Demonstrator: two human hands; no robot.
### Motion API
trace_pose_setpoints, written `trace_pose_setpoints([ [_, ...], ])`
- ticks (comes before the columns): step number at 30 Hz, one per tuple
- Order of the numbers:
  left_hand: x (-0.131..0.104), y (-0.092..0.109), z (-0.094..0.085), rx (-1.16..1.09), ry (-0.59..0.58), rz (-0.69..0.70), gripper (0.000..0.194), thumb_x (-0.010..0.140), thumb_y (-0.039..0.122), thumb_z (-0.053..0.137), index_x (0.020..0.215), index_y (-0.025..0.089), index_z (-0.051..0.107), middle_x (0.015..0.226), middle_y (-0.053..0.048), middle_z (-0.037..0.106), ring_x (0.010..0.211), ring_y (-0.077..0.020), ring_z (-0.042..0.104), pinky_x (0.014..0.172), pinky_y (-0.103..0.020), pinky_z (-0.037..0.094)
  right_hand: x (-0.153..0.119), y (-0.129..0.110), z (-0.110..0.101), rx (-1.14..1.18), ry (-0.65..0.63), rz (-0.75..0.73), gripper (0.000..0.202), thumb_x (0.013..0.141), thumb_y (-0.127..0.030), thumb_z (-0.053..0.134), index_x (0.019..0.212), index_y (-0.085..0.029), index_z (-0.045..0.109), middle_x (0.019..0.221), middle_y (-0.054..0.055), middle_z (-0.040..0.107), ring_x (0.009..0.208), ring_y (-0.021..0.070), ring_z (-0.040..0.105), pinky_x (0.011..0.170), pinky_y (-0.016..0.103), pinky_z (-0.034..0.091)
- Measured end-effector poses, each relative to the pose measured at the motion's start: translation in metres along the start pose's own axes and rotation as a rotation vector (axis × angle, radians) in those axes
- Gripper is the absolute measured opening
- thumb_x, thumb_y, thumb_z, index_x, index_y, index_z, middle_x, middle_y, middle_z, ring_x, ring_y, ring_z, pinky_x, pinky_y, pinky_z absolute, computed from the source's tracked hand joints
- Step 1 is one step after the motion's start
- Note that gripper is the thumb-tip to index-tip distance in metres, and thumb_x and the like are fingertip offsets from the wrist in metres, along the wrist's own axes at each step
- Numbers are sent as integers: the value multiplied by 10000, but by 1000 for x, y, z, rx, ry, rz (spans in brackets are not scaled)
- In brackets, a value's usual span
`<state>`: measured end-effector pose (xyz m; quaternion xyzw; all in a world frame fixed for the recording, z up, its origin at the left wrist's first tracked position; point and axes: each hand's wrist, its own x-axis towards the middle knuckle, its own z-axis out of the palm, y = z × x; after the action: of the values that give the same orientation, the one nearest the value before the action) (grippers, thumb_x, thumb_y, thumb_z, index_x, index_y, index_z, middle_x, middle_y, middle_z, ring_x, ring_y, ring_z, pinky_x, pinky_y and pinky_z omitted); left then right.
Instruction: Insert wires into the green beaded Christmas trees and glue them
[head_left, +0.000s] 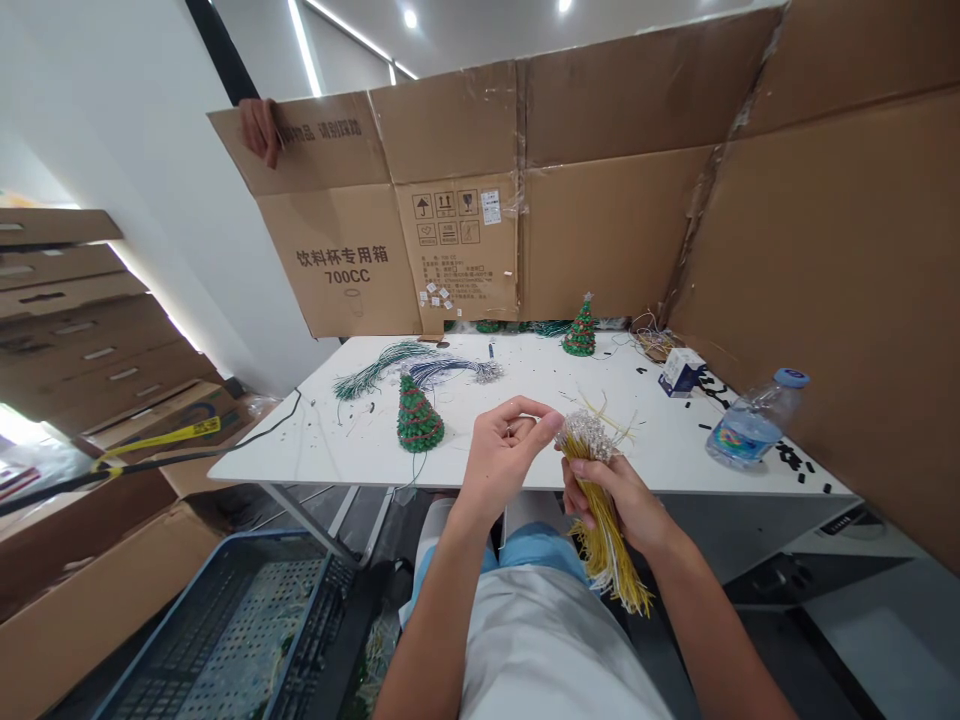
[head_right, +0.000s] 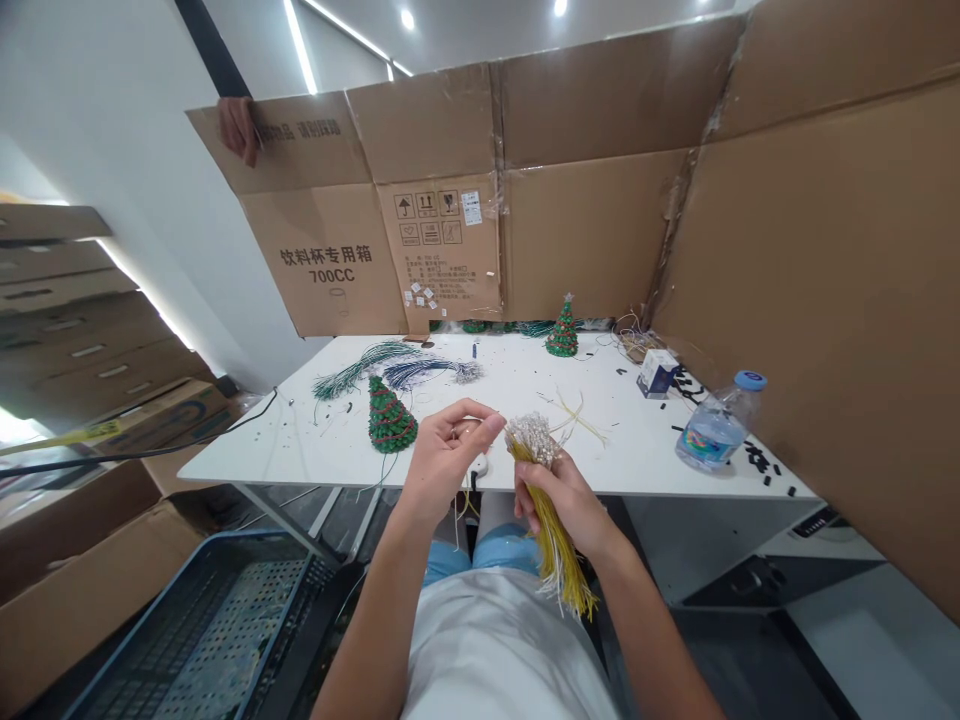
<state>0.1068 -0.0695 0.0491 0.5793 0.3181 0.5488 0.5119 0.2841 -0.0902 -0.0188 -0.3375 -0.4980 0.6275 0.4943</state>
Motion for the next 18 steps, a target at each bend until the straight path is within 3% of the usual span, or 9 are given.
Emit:
trace_pose_setpoints([
  [5,3,2,-8,-257,309,151,448,821,564,956,892,197,708,597,112,235,523,-65,165,495,-227,159,2,1,-7,-92,-80,-14,550,1008,-551,725,586,-215,613,487,-33,545,444,119,517,666,323,570],
  [10,1,20,-34,-525,537,341,368,856,420,949,866,198,655,610,123,155,530,-85,112,454,-200,203,8,4,-19,-155,-36,-5,567,949,-545,827,550,-210,605,435,-26,517,462,129,519,668,313,558],
  [14,-2,32,-49,-656,472,287,293,914,321,841,822,214,585,609,114,140,524,-110,115,429,-223,208,10,3,-20,-81,41,-20,487,948,-551,821,670,-208,617,532,-63,538,406,88,451,632,310,550],
  [18,-1,30,-41,-681,322,152,366,893,291,781,742,228,453,619,108,172,512,-95,111,422,-219,180,10,1,-12,-24,93,-42,416,969,-528,769,742,-215,614,584,-72,538,414,95,485,644,319,556],
])
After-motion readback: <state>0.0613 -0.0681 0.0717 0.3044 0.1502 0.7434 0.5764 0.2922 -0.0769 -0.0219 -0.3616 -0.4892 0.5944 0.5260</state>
